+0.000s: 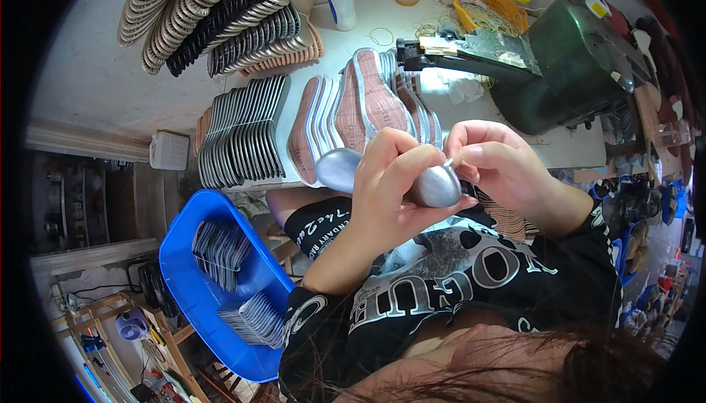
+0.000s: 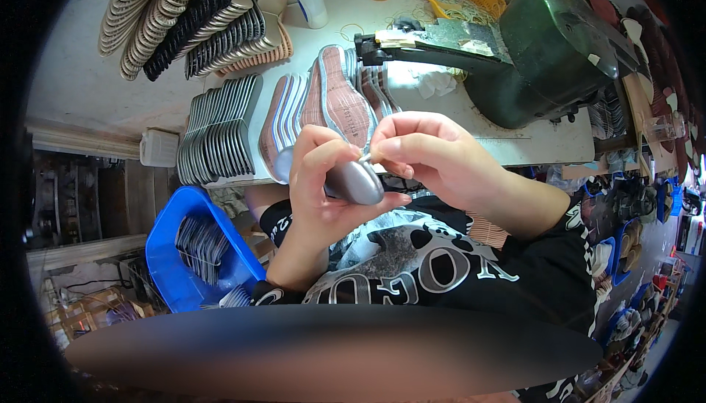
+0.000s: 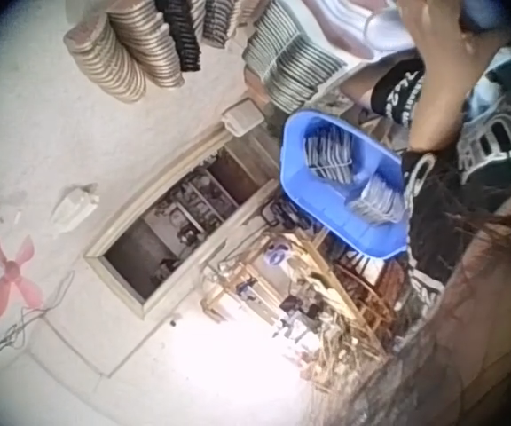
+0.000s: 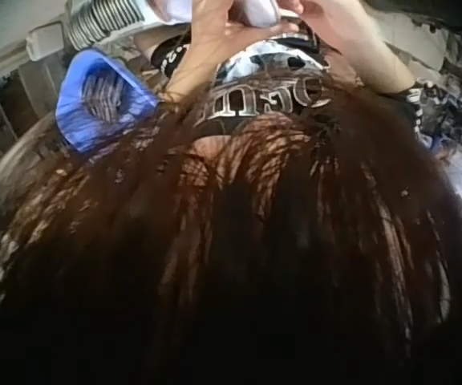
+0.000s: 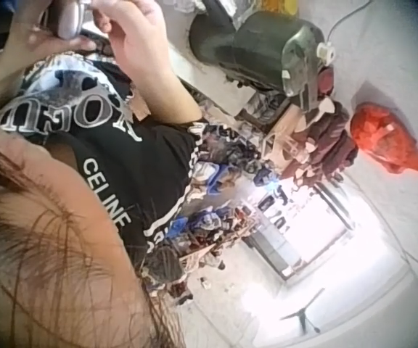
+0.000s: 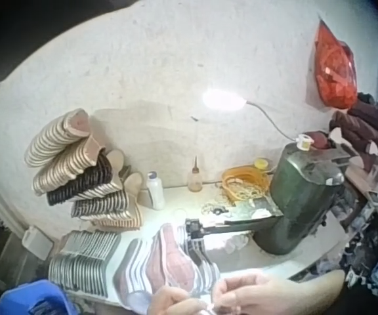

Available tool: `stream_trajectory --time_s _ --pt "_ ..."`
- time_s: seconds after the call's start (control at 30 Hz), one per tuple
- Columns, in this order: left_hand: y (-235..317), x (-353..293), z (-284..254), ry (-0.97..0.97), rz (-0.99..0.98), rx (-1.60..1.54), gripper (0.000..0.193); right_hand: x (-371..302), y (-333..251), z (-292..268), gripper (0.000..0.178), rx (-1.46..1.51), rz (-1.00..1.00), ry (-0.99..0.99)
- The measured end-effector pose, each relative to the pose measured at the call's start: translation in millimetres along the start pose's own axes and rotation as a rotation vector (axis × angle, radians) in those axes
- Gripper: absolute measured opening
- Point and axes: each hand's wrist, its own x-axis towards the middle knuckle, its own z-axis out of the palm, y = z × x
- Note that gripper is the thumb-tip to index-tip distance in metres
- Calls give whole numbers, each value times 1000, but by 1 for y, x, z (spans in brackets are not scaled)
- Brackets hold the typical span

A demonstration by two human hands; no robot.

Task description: The recorder is assembling and preparing shoe soles and insoles in a workshop environment.

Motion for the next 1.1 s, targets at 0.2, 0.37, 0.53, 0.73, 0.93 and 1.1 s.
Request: stream_trajectory --time_s 0.2,0.37,0.53,0.73,0.93,1.1 --pt "2 -1 2 -23 -23 55 69 0 7 1 15 -192 -94 19" --pt "-1 -2 4 -44 -26 105 69 -1 3 1 16 -198 -83 56" --pt "0 -2 7 -62 -31 165 71 -1 -2 6 18 -269 -35 152" --pt "-4 -5 11 -75 -13 205 72 -1 -5 4 16 -229 -32 185" --pt "4 1 9 -108 -21 145 76 0 -8 -1 13 9 95 30" --pt "5 -1 5 -111 -28 112 78 1 -7 4 17 47 213 6"
